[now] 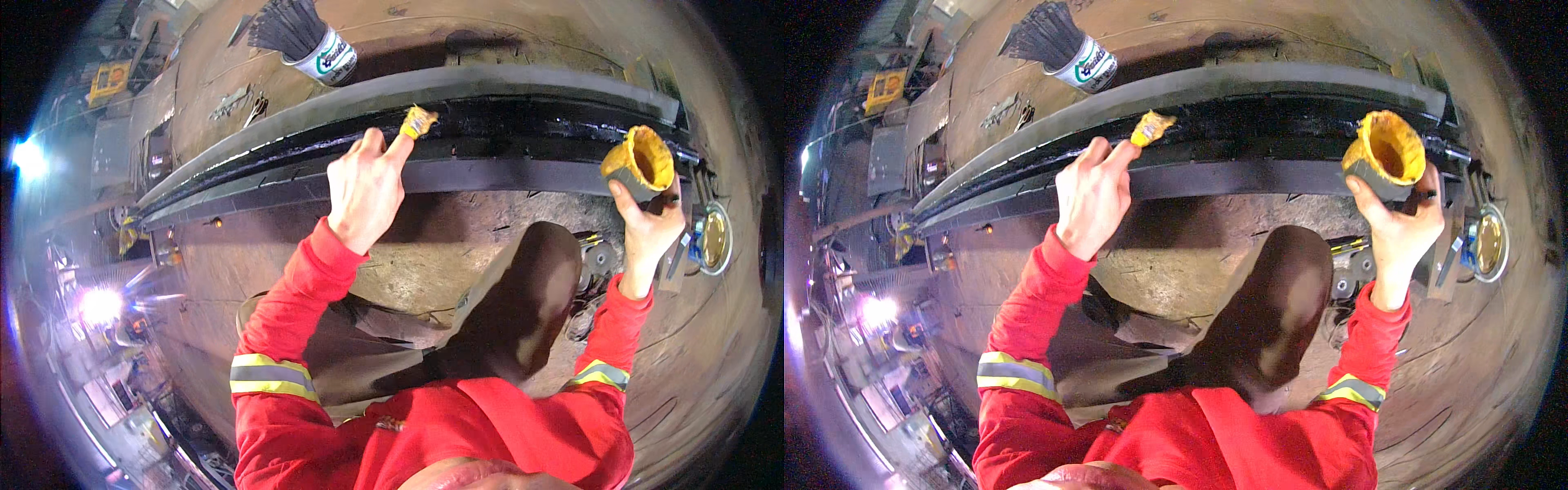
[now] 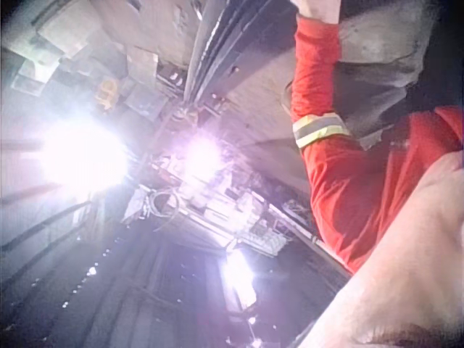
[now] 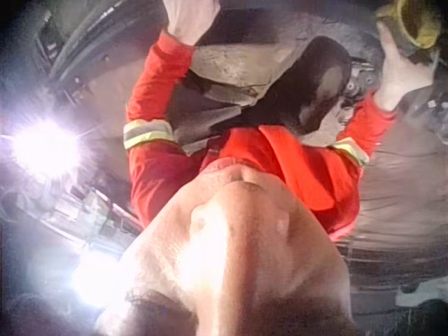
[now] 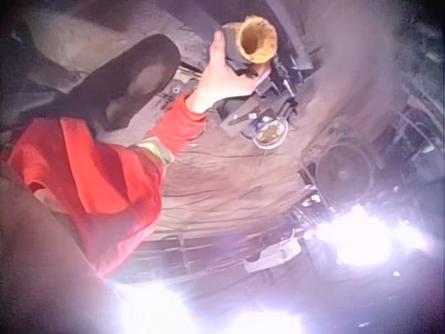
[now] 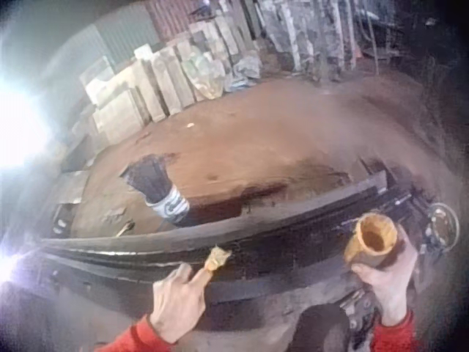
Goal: The person applies a yellow substance to a long, curved metal beam using a paintbrush. They repeatedly dip the brush into a small container held in the other hand and spread the substance along the beam's surface.
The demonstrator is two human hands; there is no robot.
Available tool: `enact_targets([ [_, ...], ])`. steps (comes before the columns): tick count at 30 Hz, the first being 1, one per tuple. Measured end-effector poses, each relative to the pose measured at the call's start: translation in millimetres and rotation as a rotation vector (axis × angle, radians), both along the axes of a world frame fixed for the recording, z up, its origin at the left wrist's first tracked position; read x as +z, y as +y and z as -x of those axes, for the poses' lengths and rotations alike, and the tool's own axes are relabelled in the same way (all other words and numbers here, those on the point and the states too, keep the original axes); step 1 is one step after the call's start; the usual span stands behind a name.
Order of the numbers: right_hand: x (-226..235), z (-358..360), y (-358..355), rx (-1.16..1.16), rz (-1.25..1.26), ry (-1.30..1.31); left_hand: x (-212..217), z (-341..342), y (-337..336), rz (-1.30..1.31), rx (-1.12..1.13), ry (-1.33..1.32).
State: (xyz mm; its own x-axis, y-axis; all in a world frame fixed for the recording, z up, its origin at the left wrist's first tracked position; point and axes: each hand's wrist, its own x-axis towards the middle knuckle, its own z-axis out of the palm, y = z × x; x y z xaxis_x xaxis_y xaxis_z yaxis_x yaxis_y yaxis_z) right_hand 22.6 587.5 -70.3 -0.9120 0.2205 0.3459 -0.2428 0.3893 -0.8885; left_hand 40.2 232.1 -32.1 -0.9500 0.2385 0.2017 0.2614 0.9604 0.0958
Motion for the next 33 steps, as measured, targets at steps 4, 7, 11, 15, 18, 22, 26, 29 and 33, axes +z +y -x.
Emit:
enact_targets([
  [4, -13, 6, 1, -0.004, 0.039, -0.058, 0, -2, -1, -0.055, 0.007, 0.023],
  [7, -17, 9, -10, 0.015, 0.069, -0.075, 9, 10, -20, 0.069, 0.064, -0.032],
  [11, -14, 3, -32, 0.036, 0.050, -0.079, 34, 12, -59, -0.040, 0.059, -0.102],
  [15, -19, -15, -57, -0.001, 0.110, -0.090, 3, 19, -48, -0.070, -0.025, -0.085],
  [18, -16, -35, -56, -0.023, 0.068, -0.136, 30, 27, -90, 0.008, -0.111, -0.173],
  [22, -16, -46, -65, -0.097, 0.064, -0.130, 42, 60, -160, -0.109, -0.137, -0.191],
  [26, -25, -57, -61, -0.098, 0.052, -0.163, 22, 72, -186, -0.094, -0.303, -0.306],
  [29, -27, -64, -60, -0.131, 0.072, -0.207, 51, 79, -226, 0.111, -0.258, -0.370],
  [33, -19, -71, -73, -0.098, 0.100, -0.226, 52, 73, -240, 0.020, -0.283, -0.272],
])
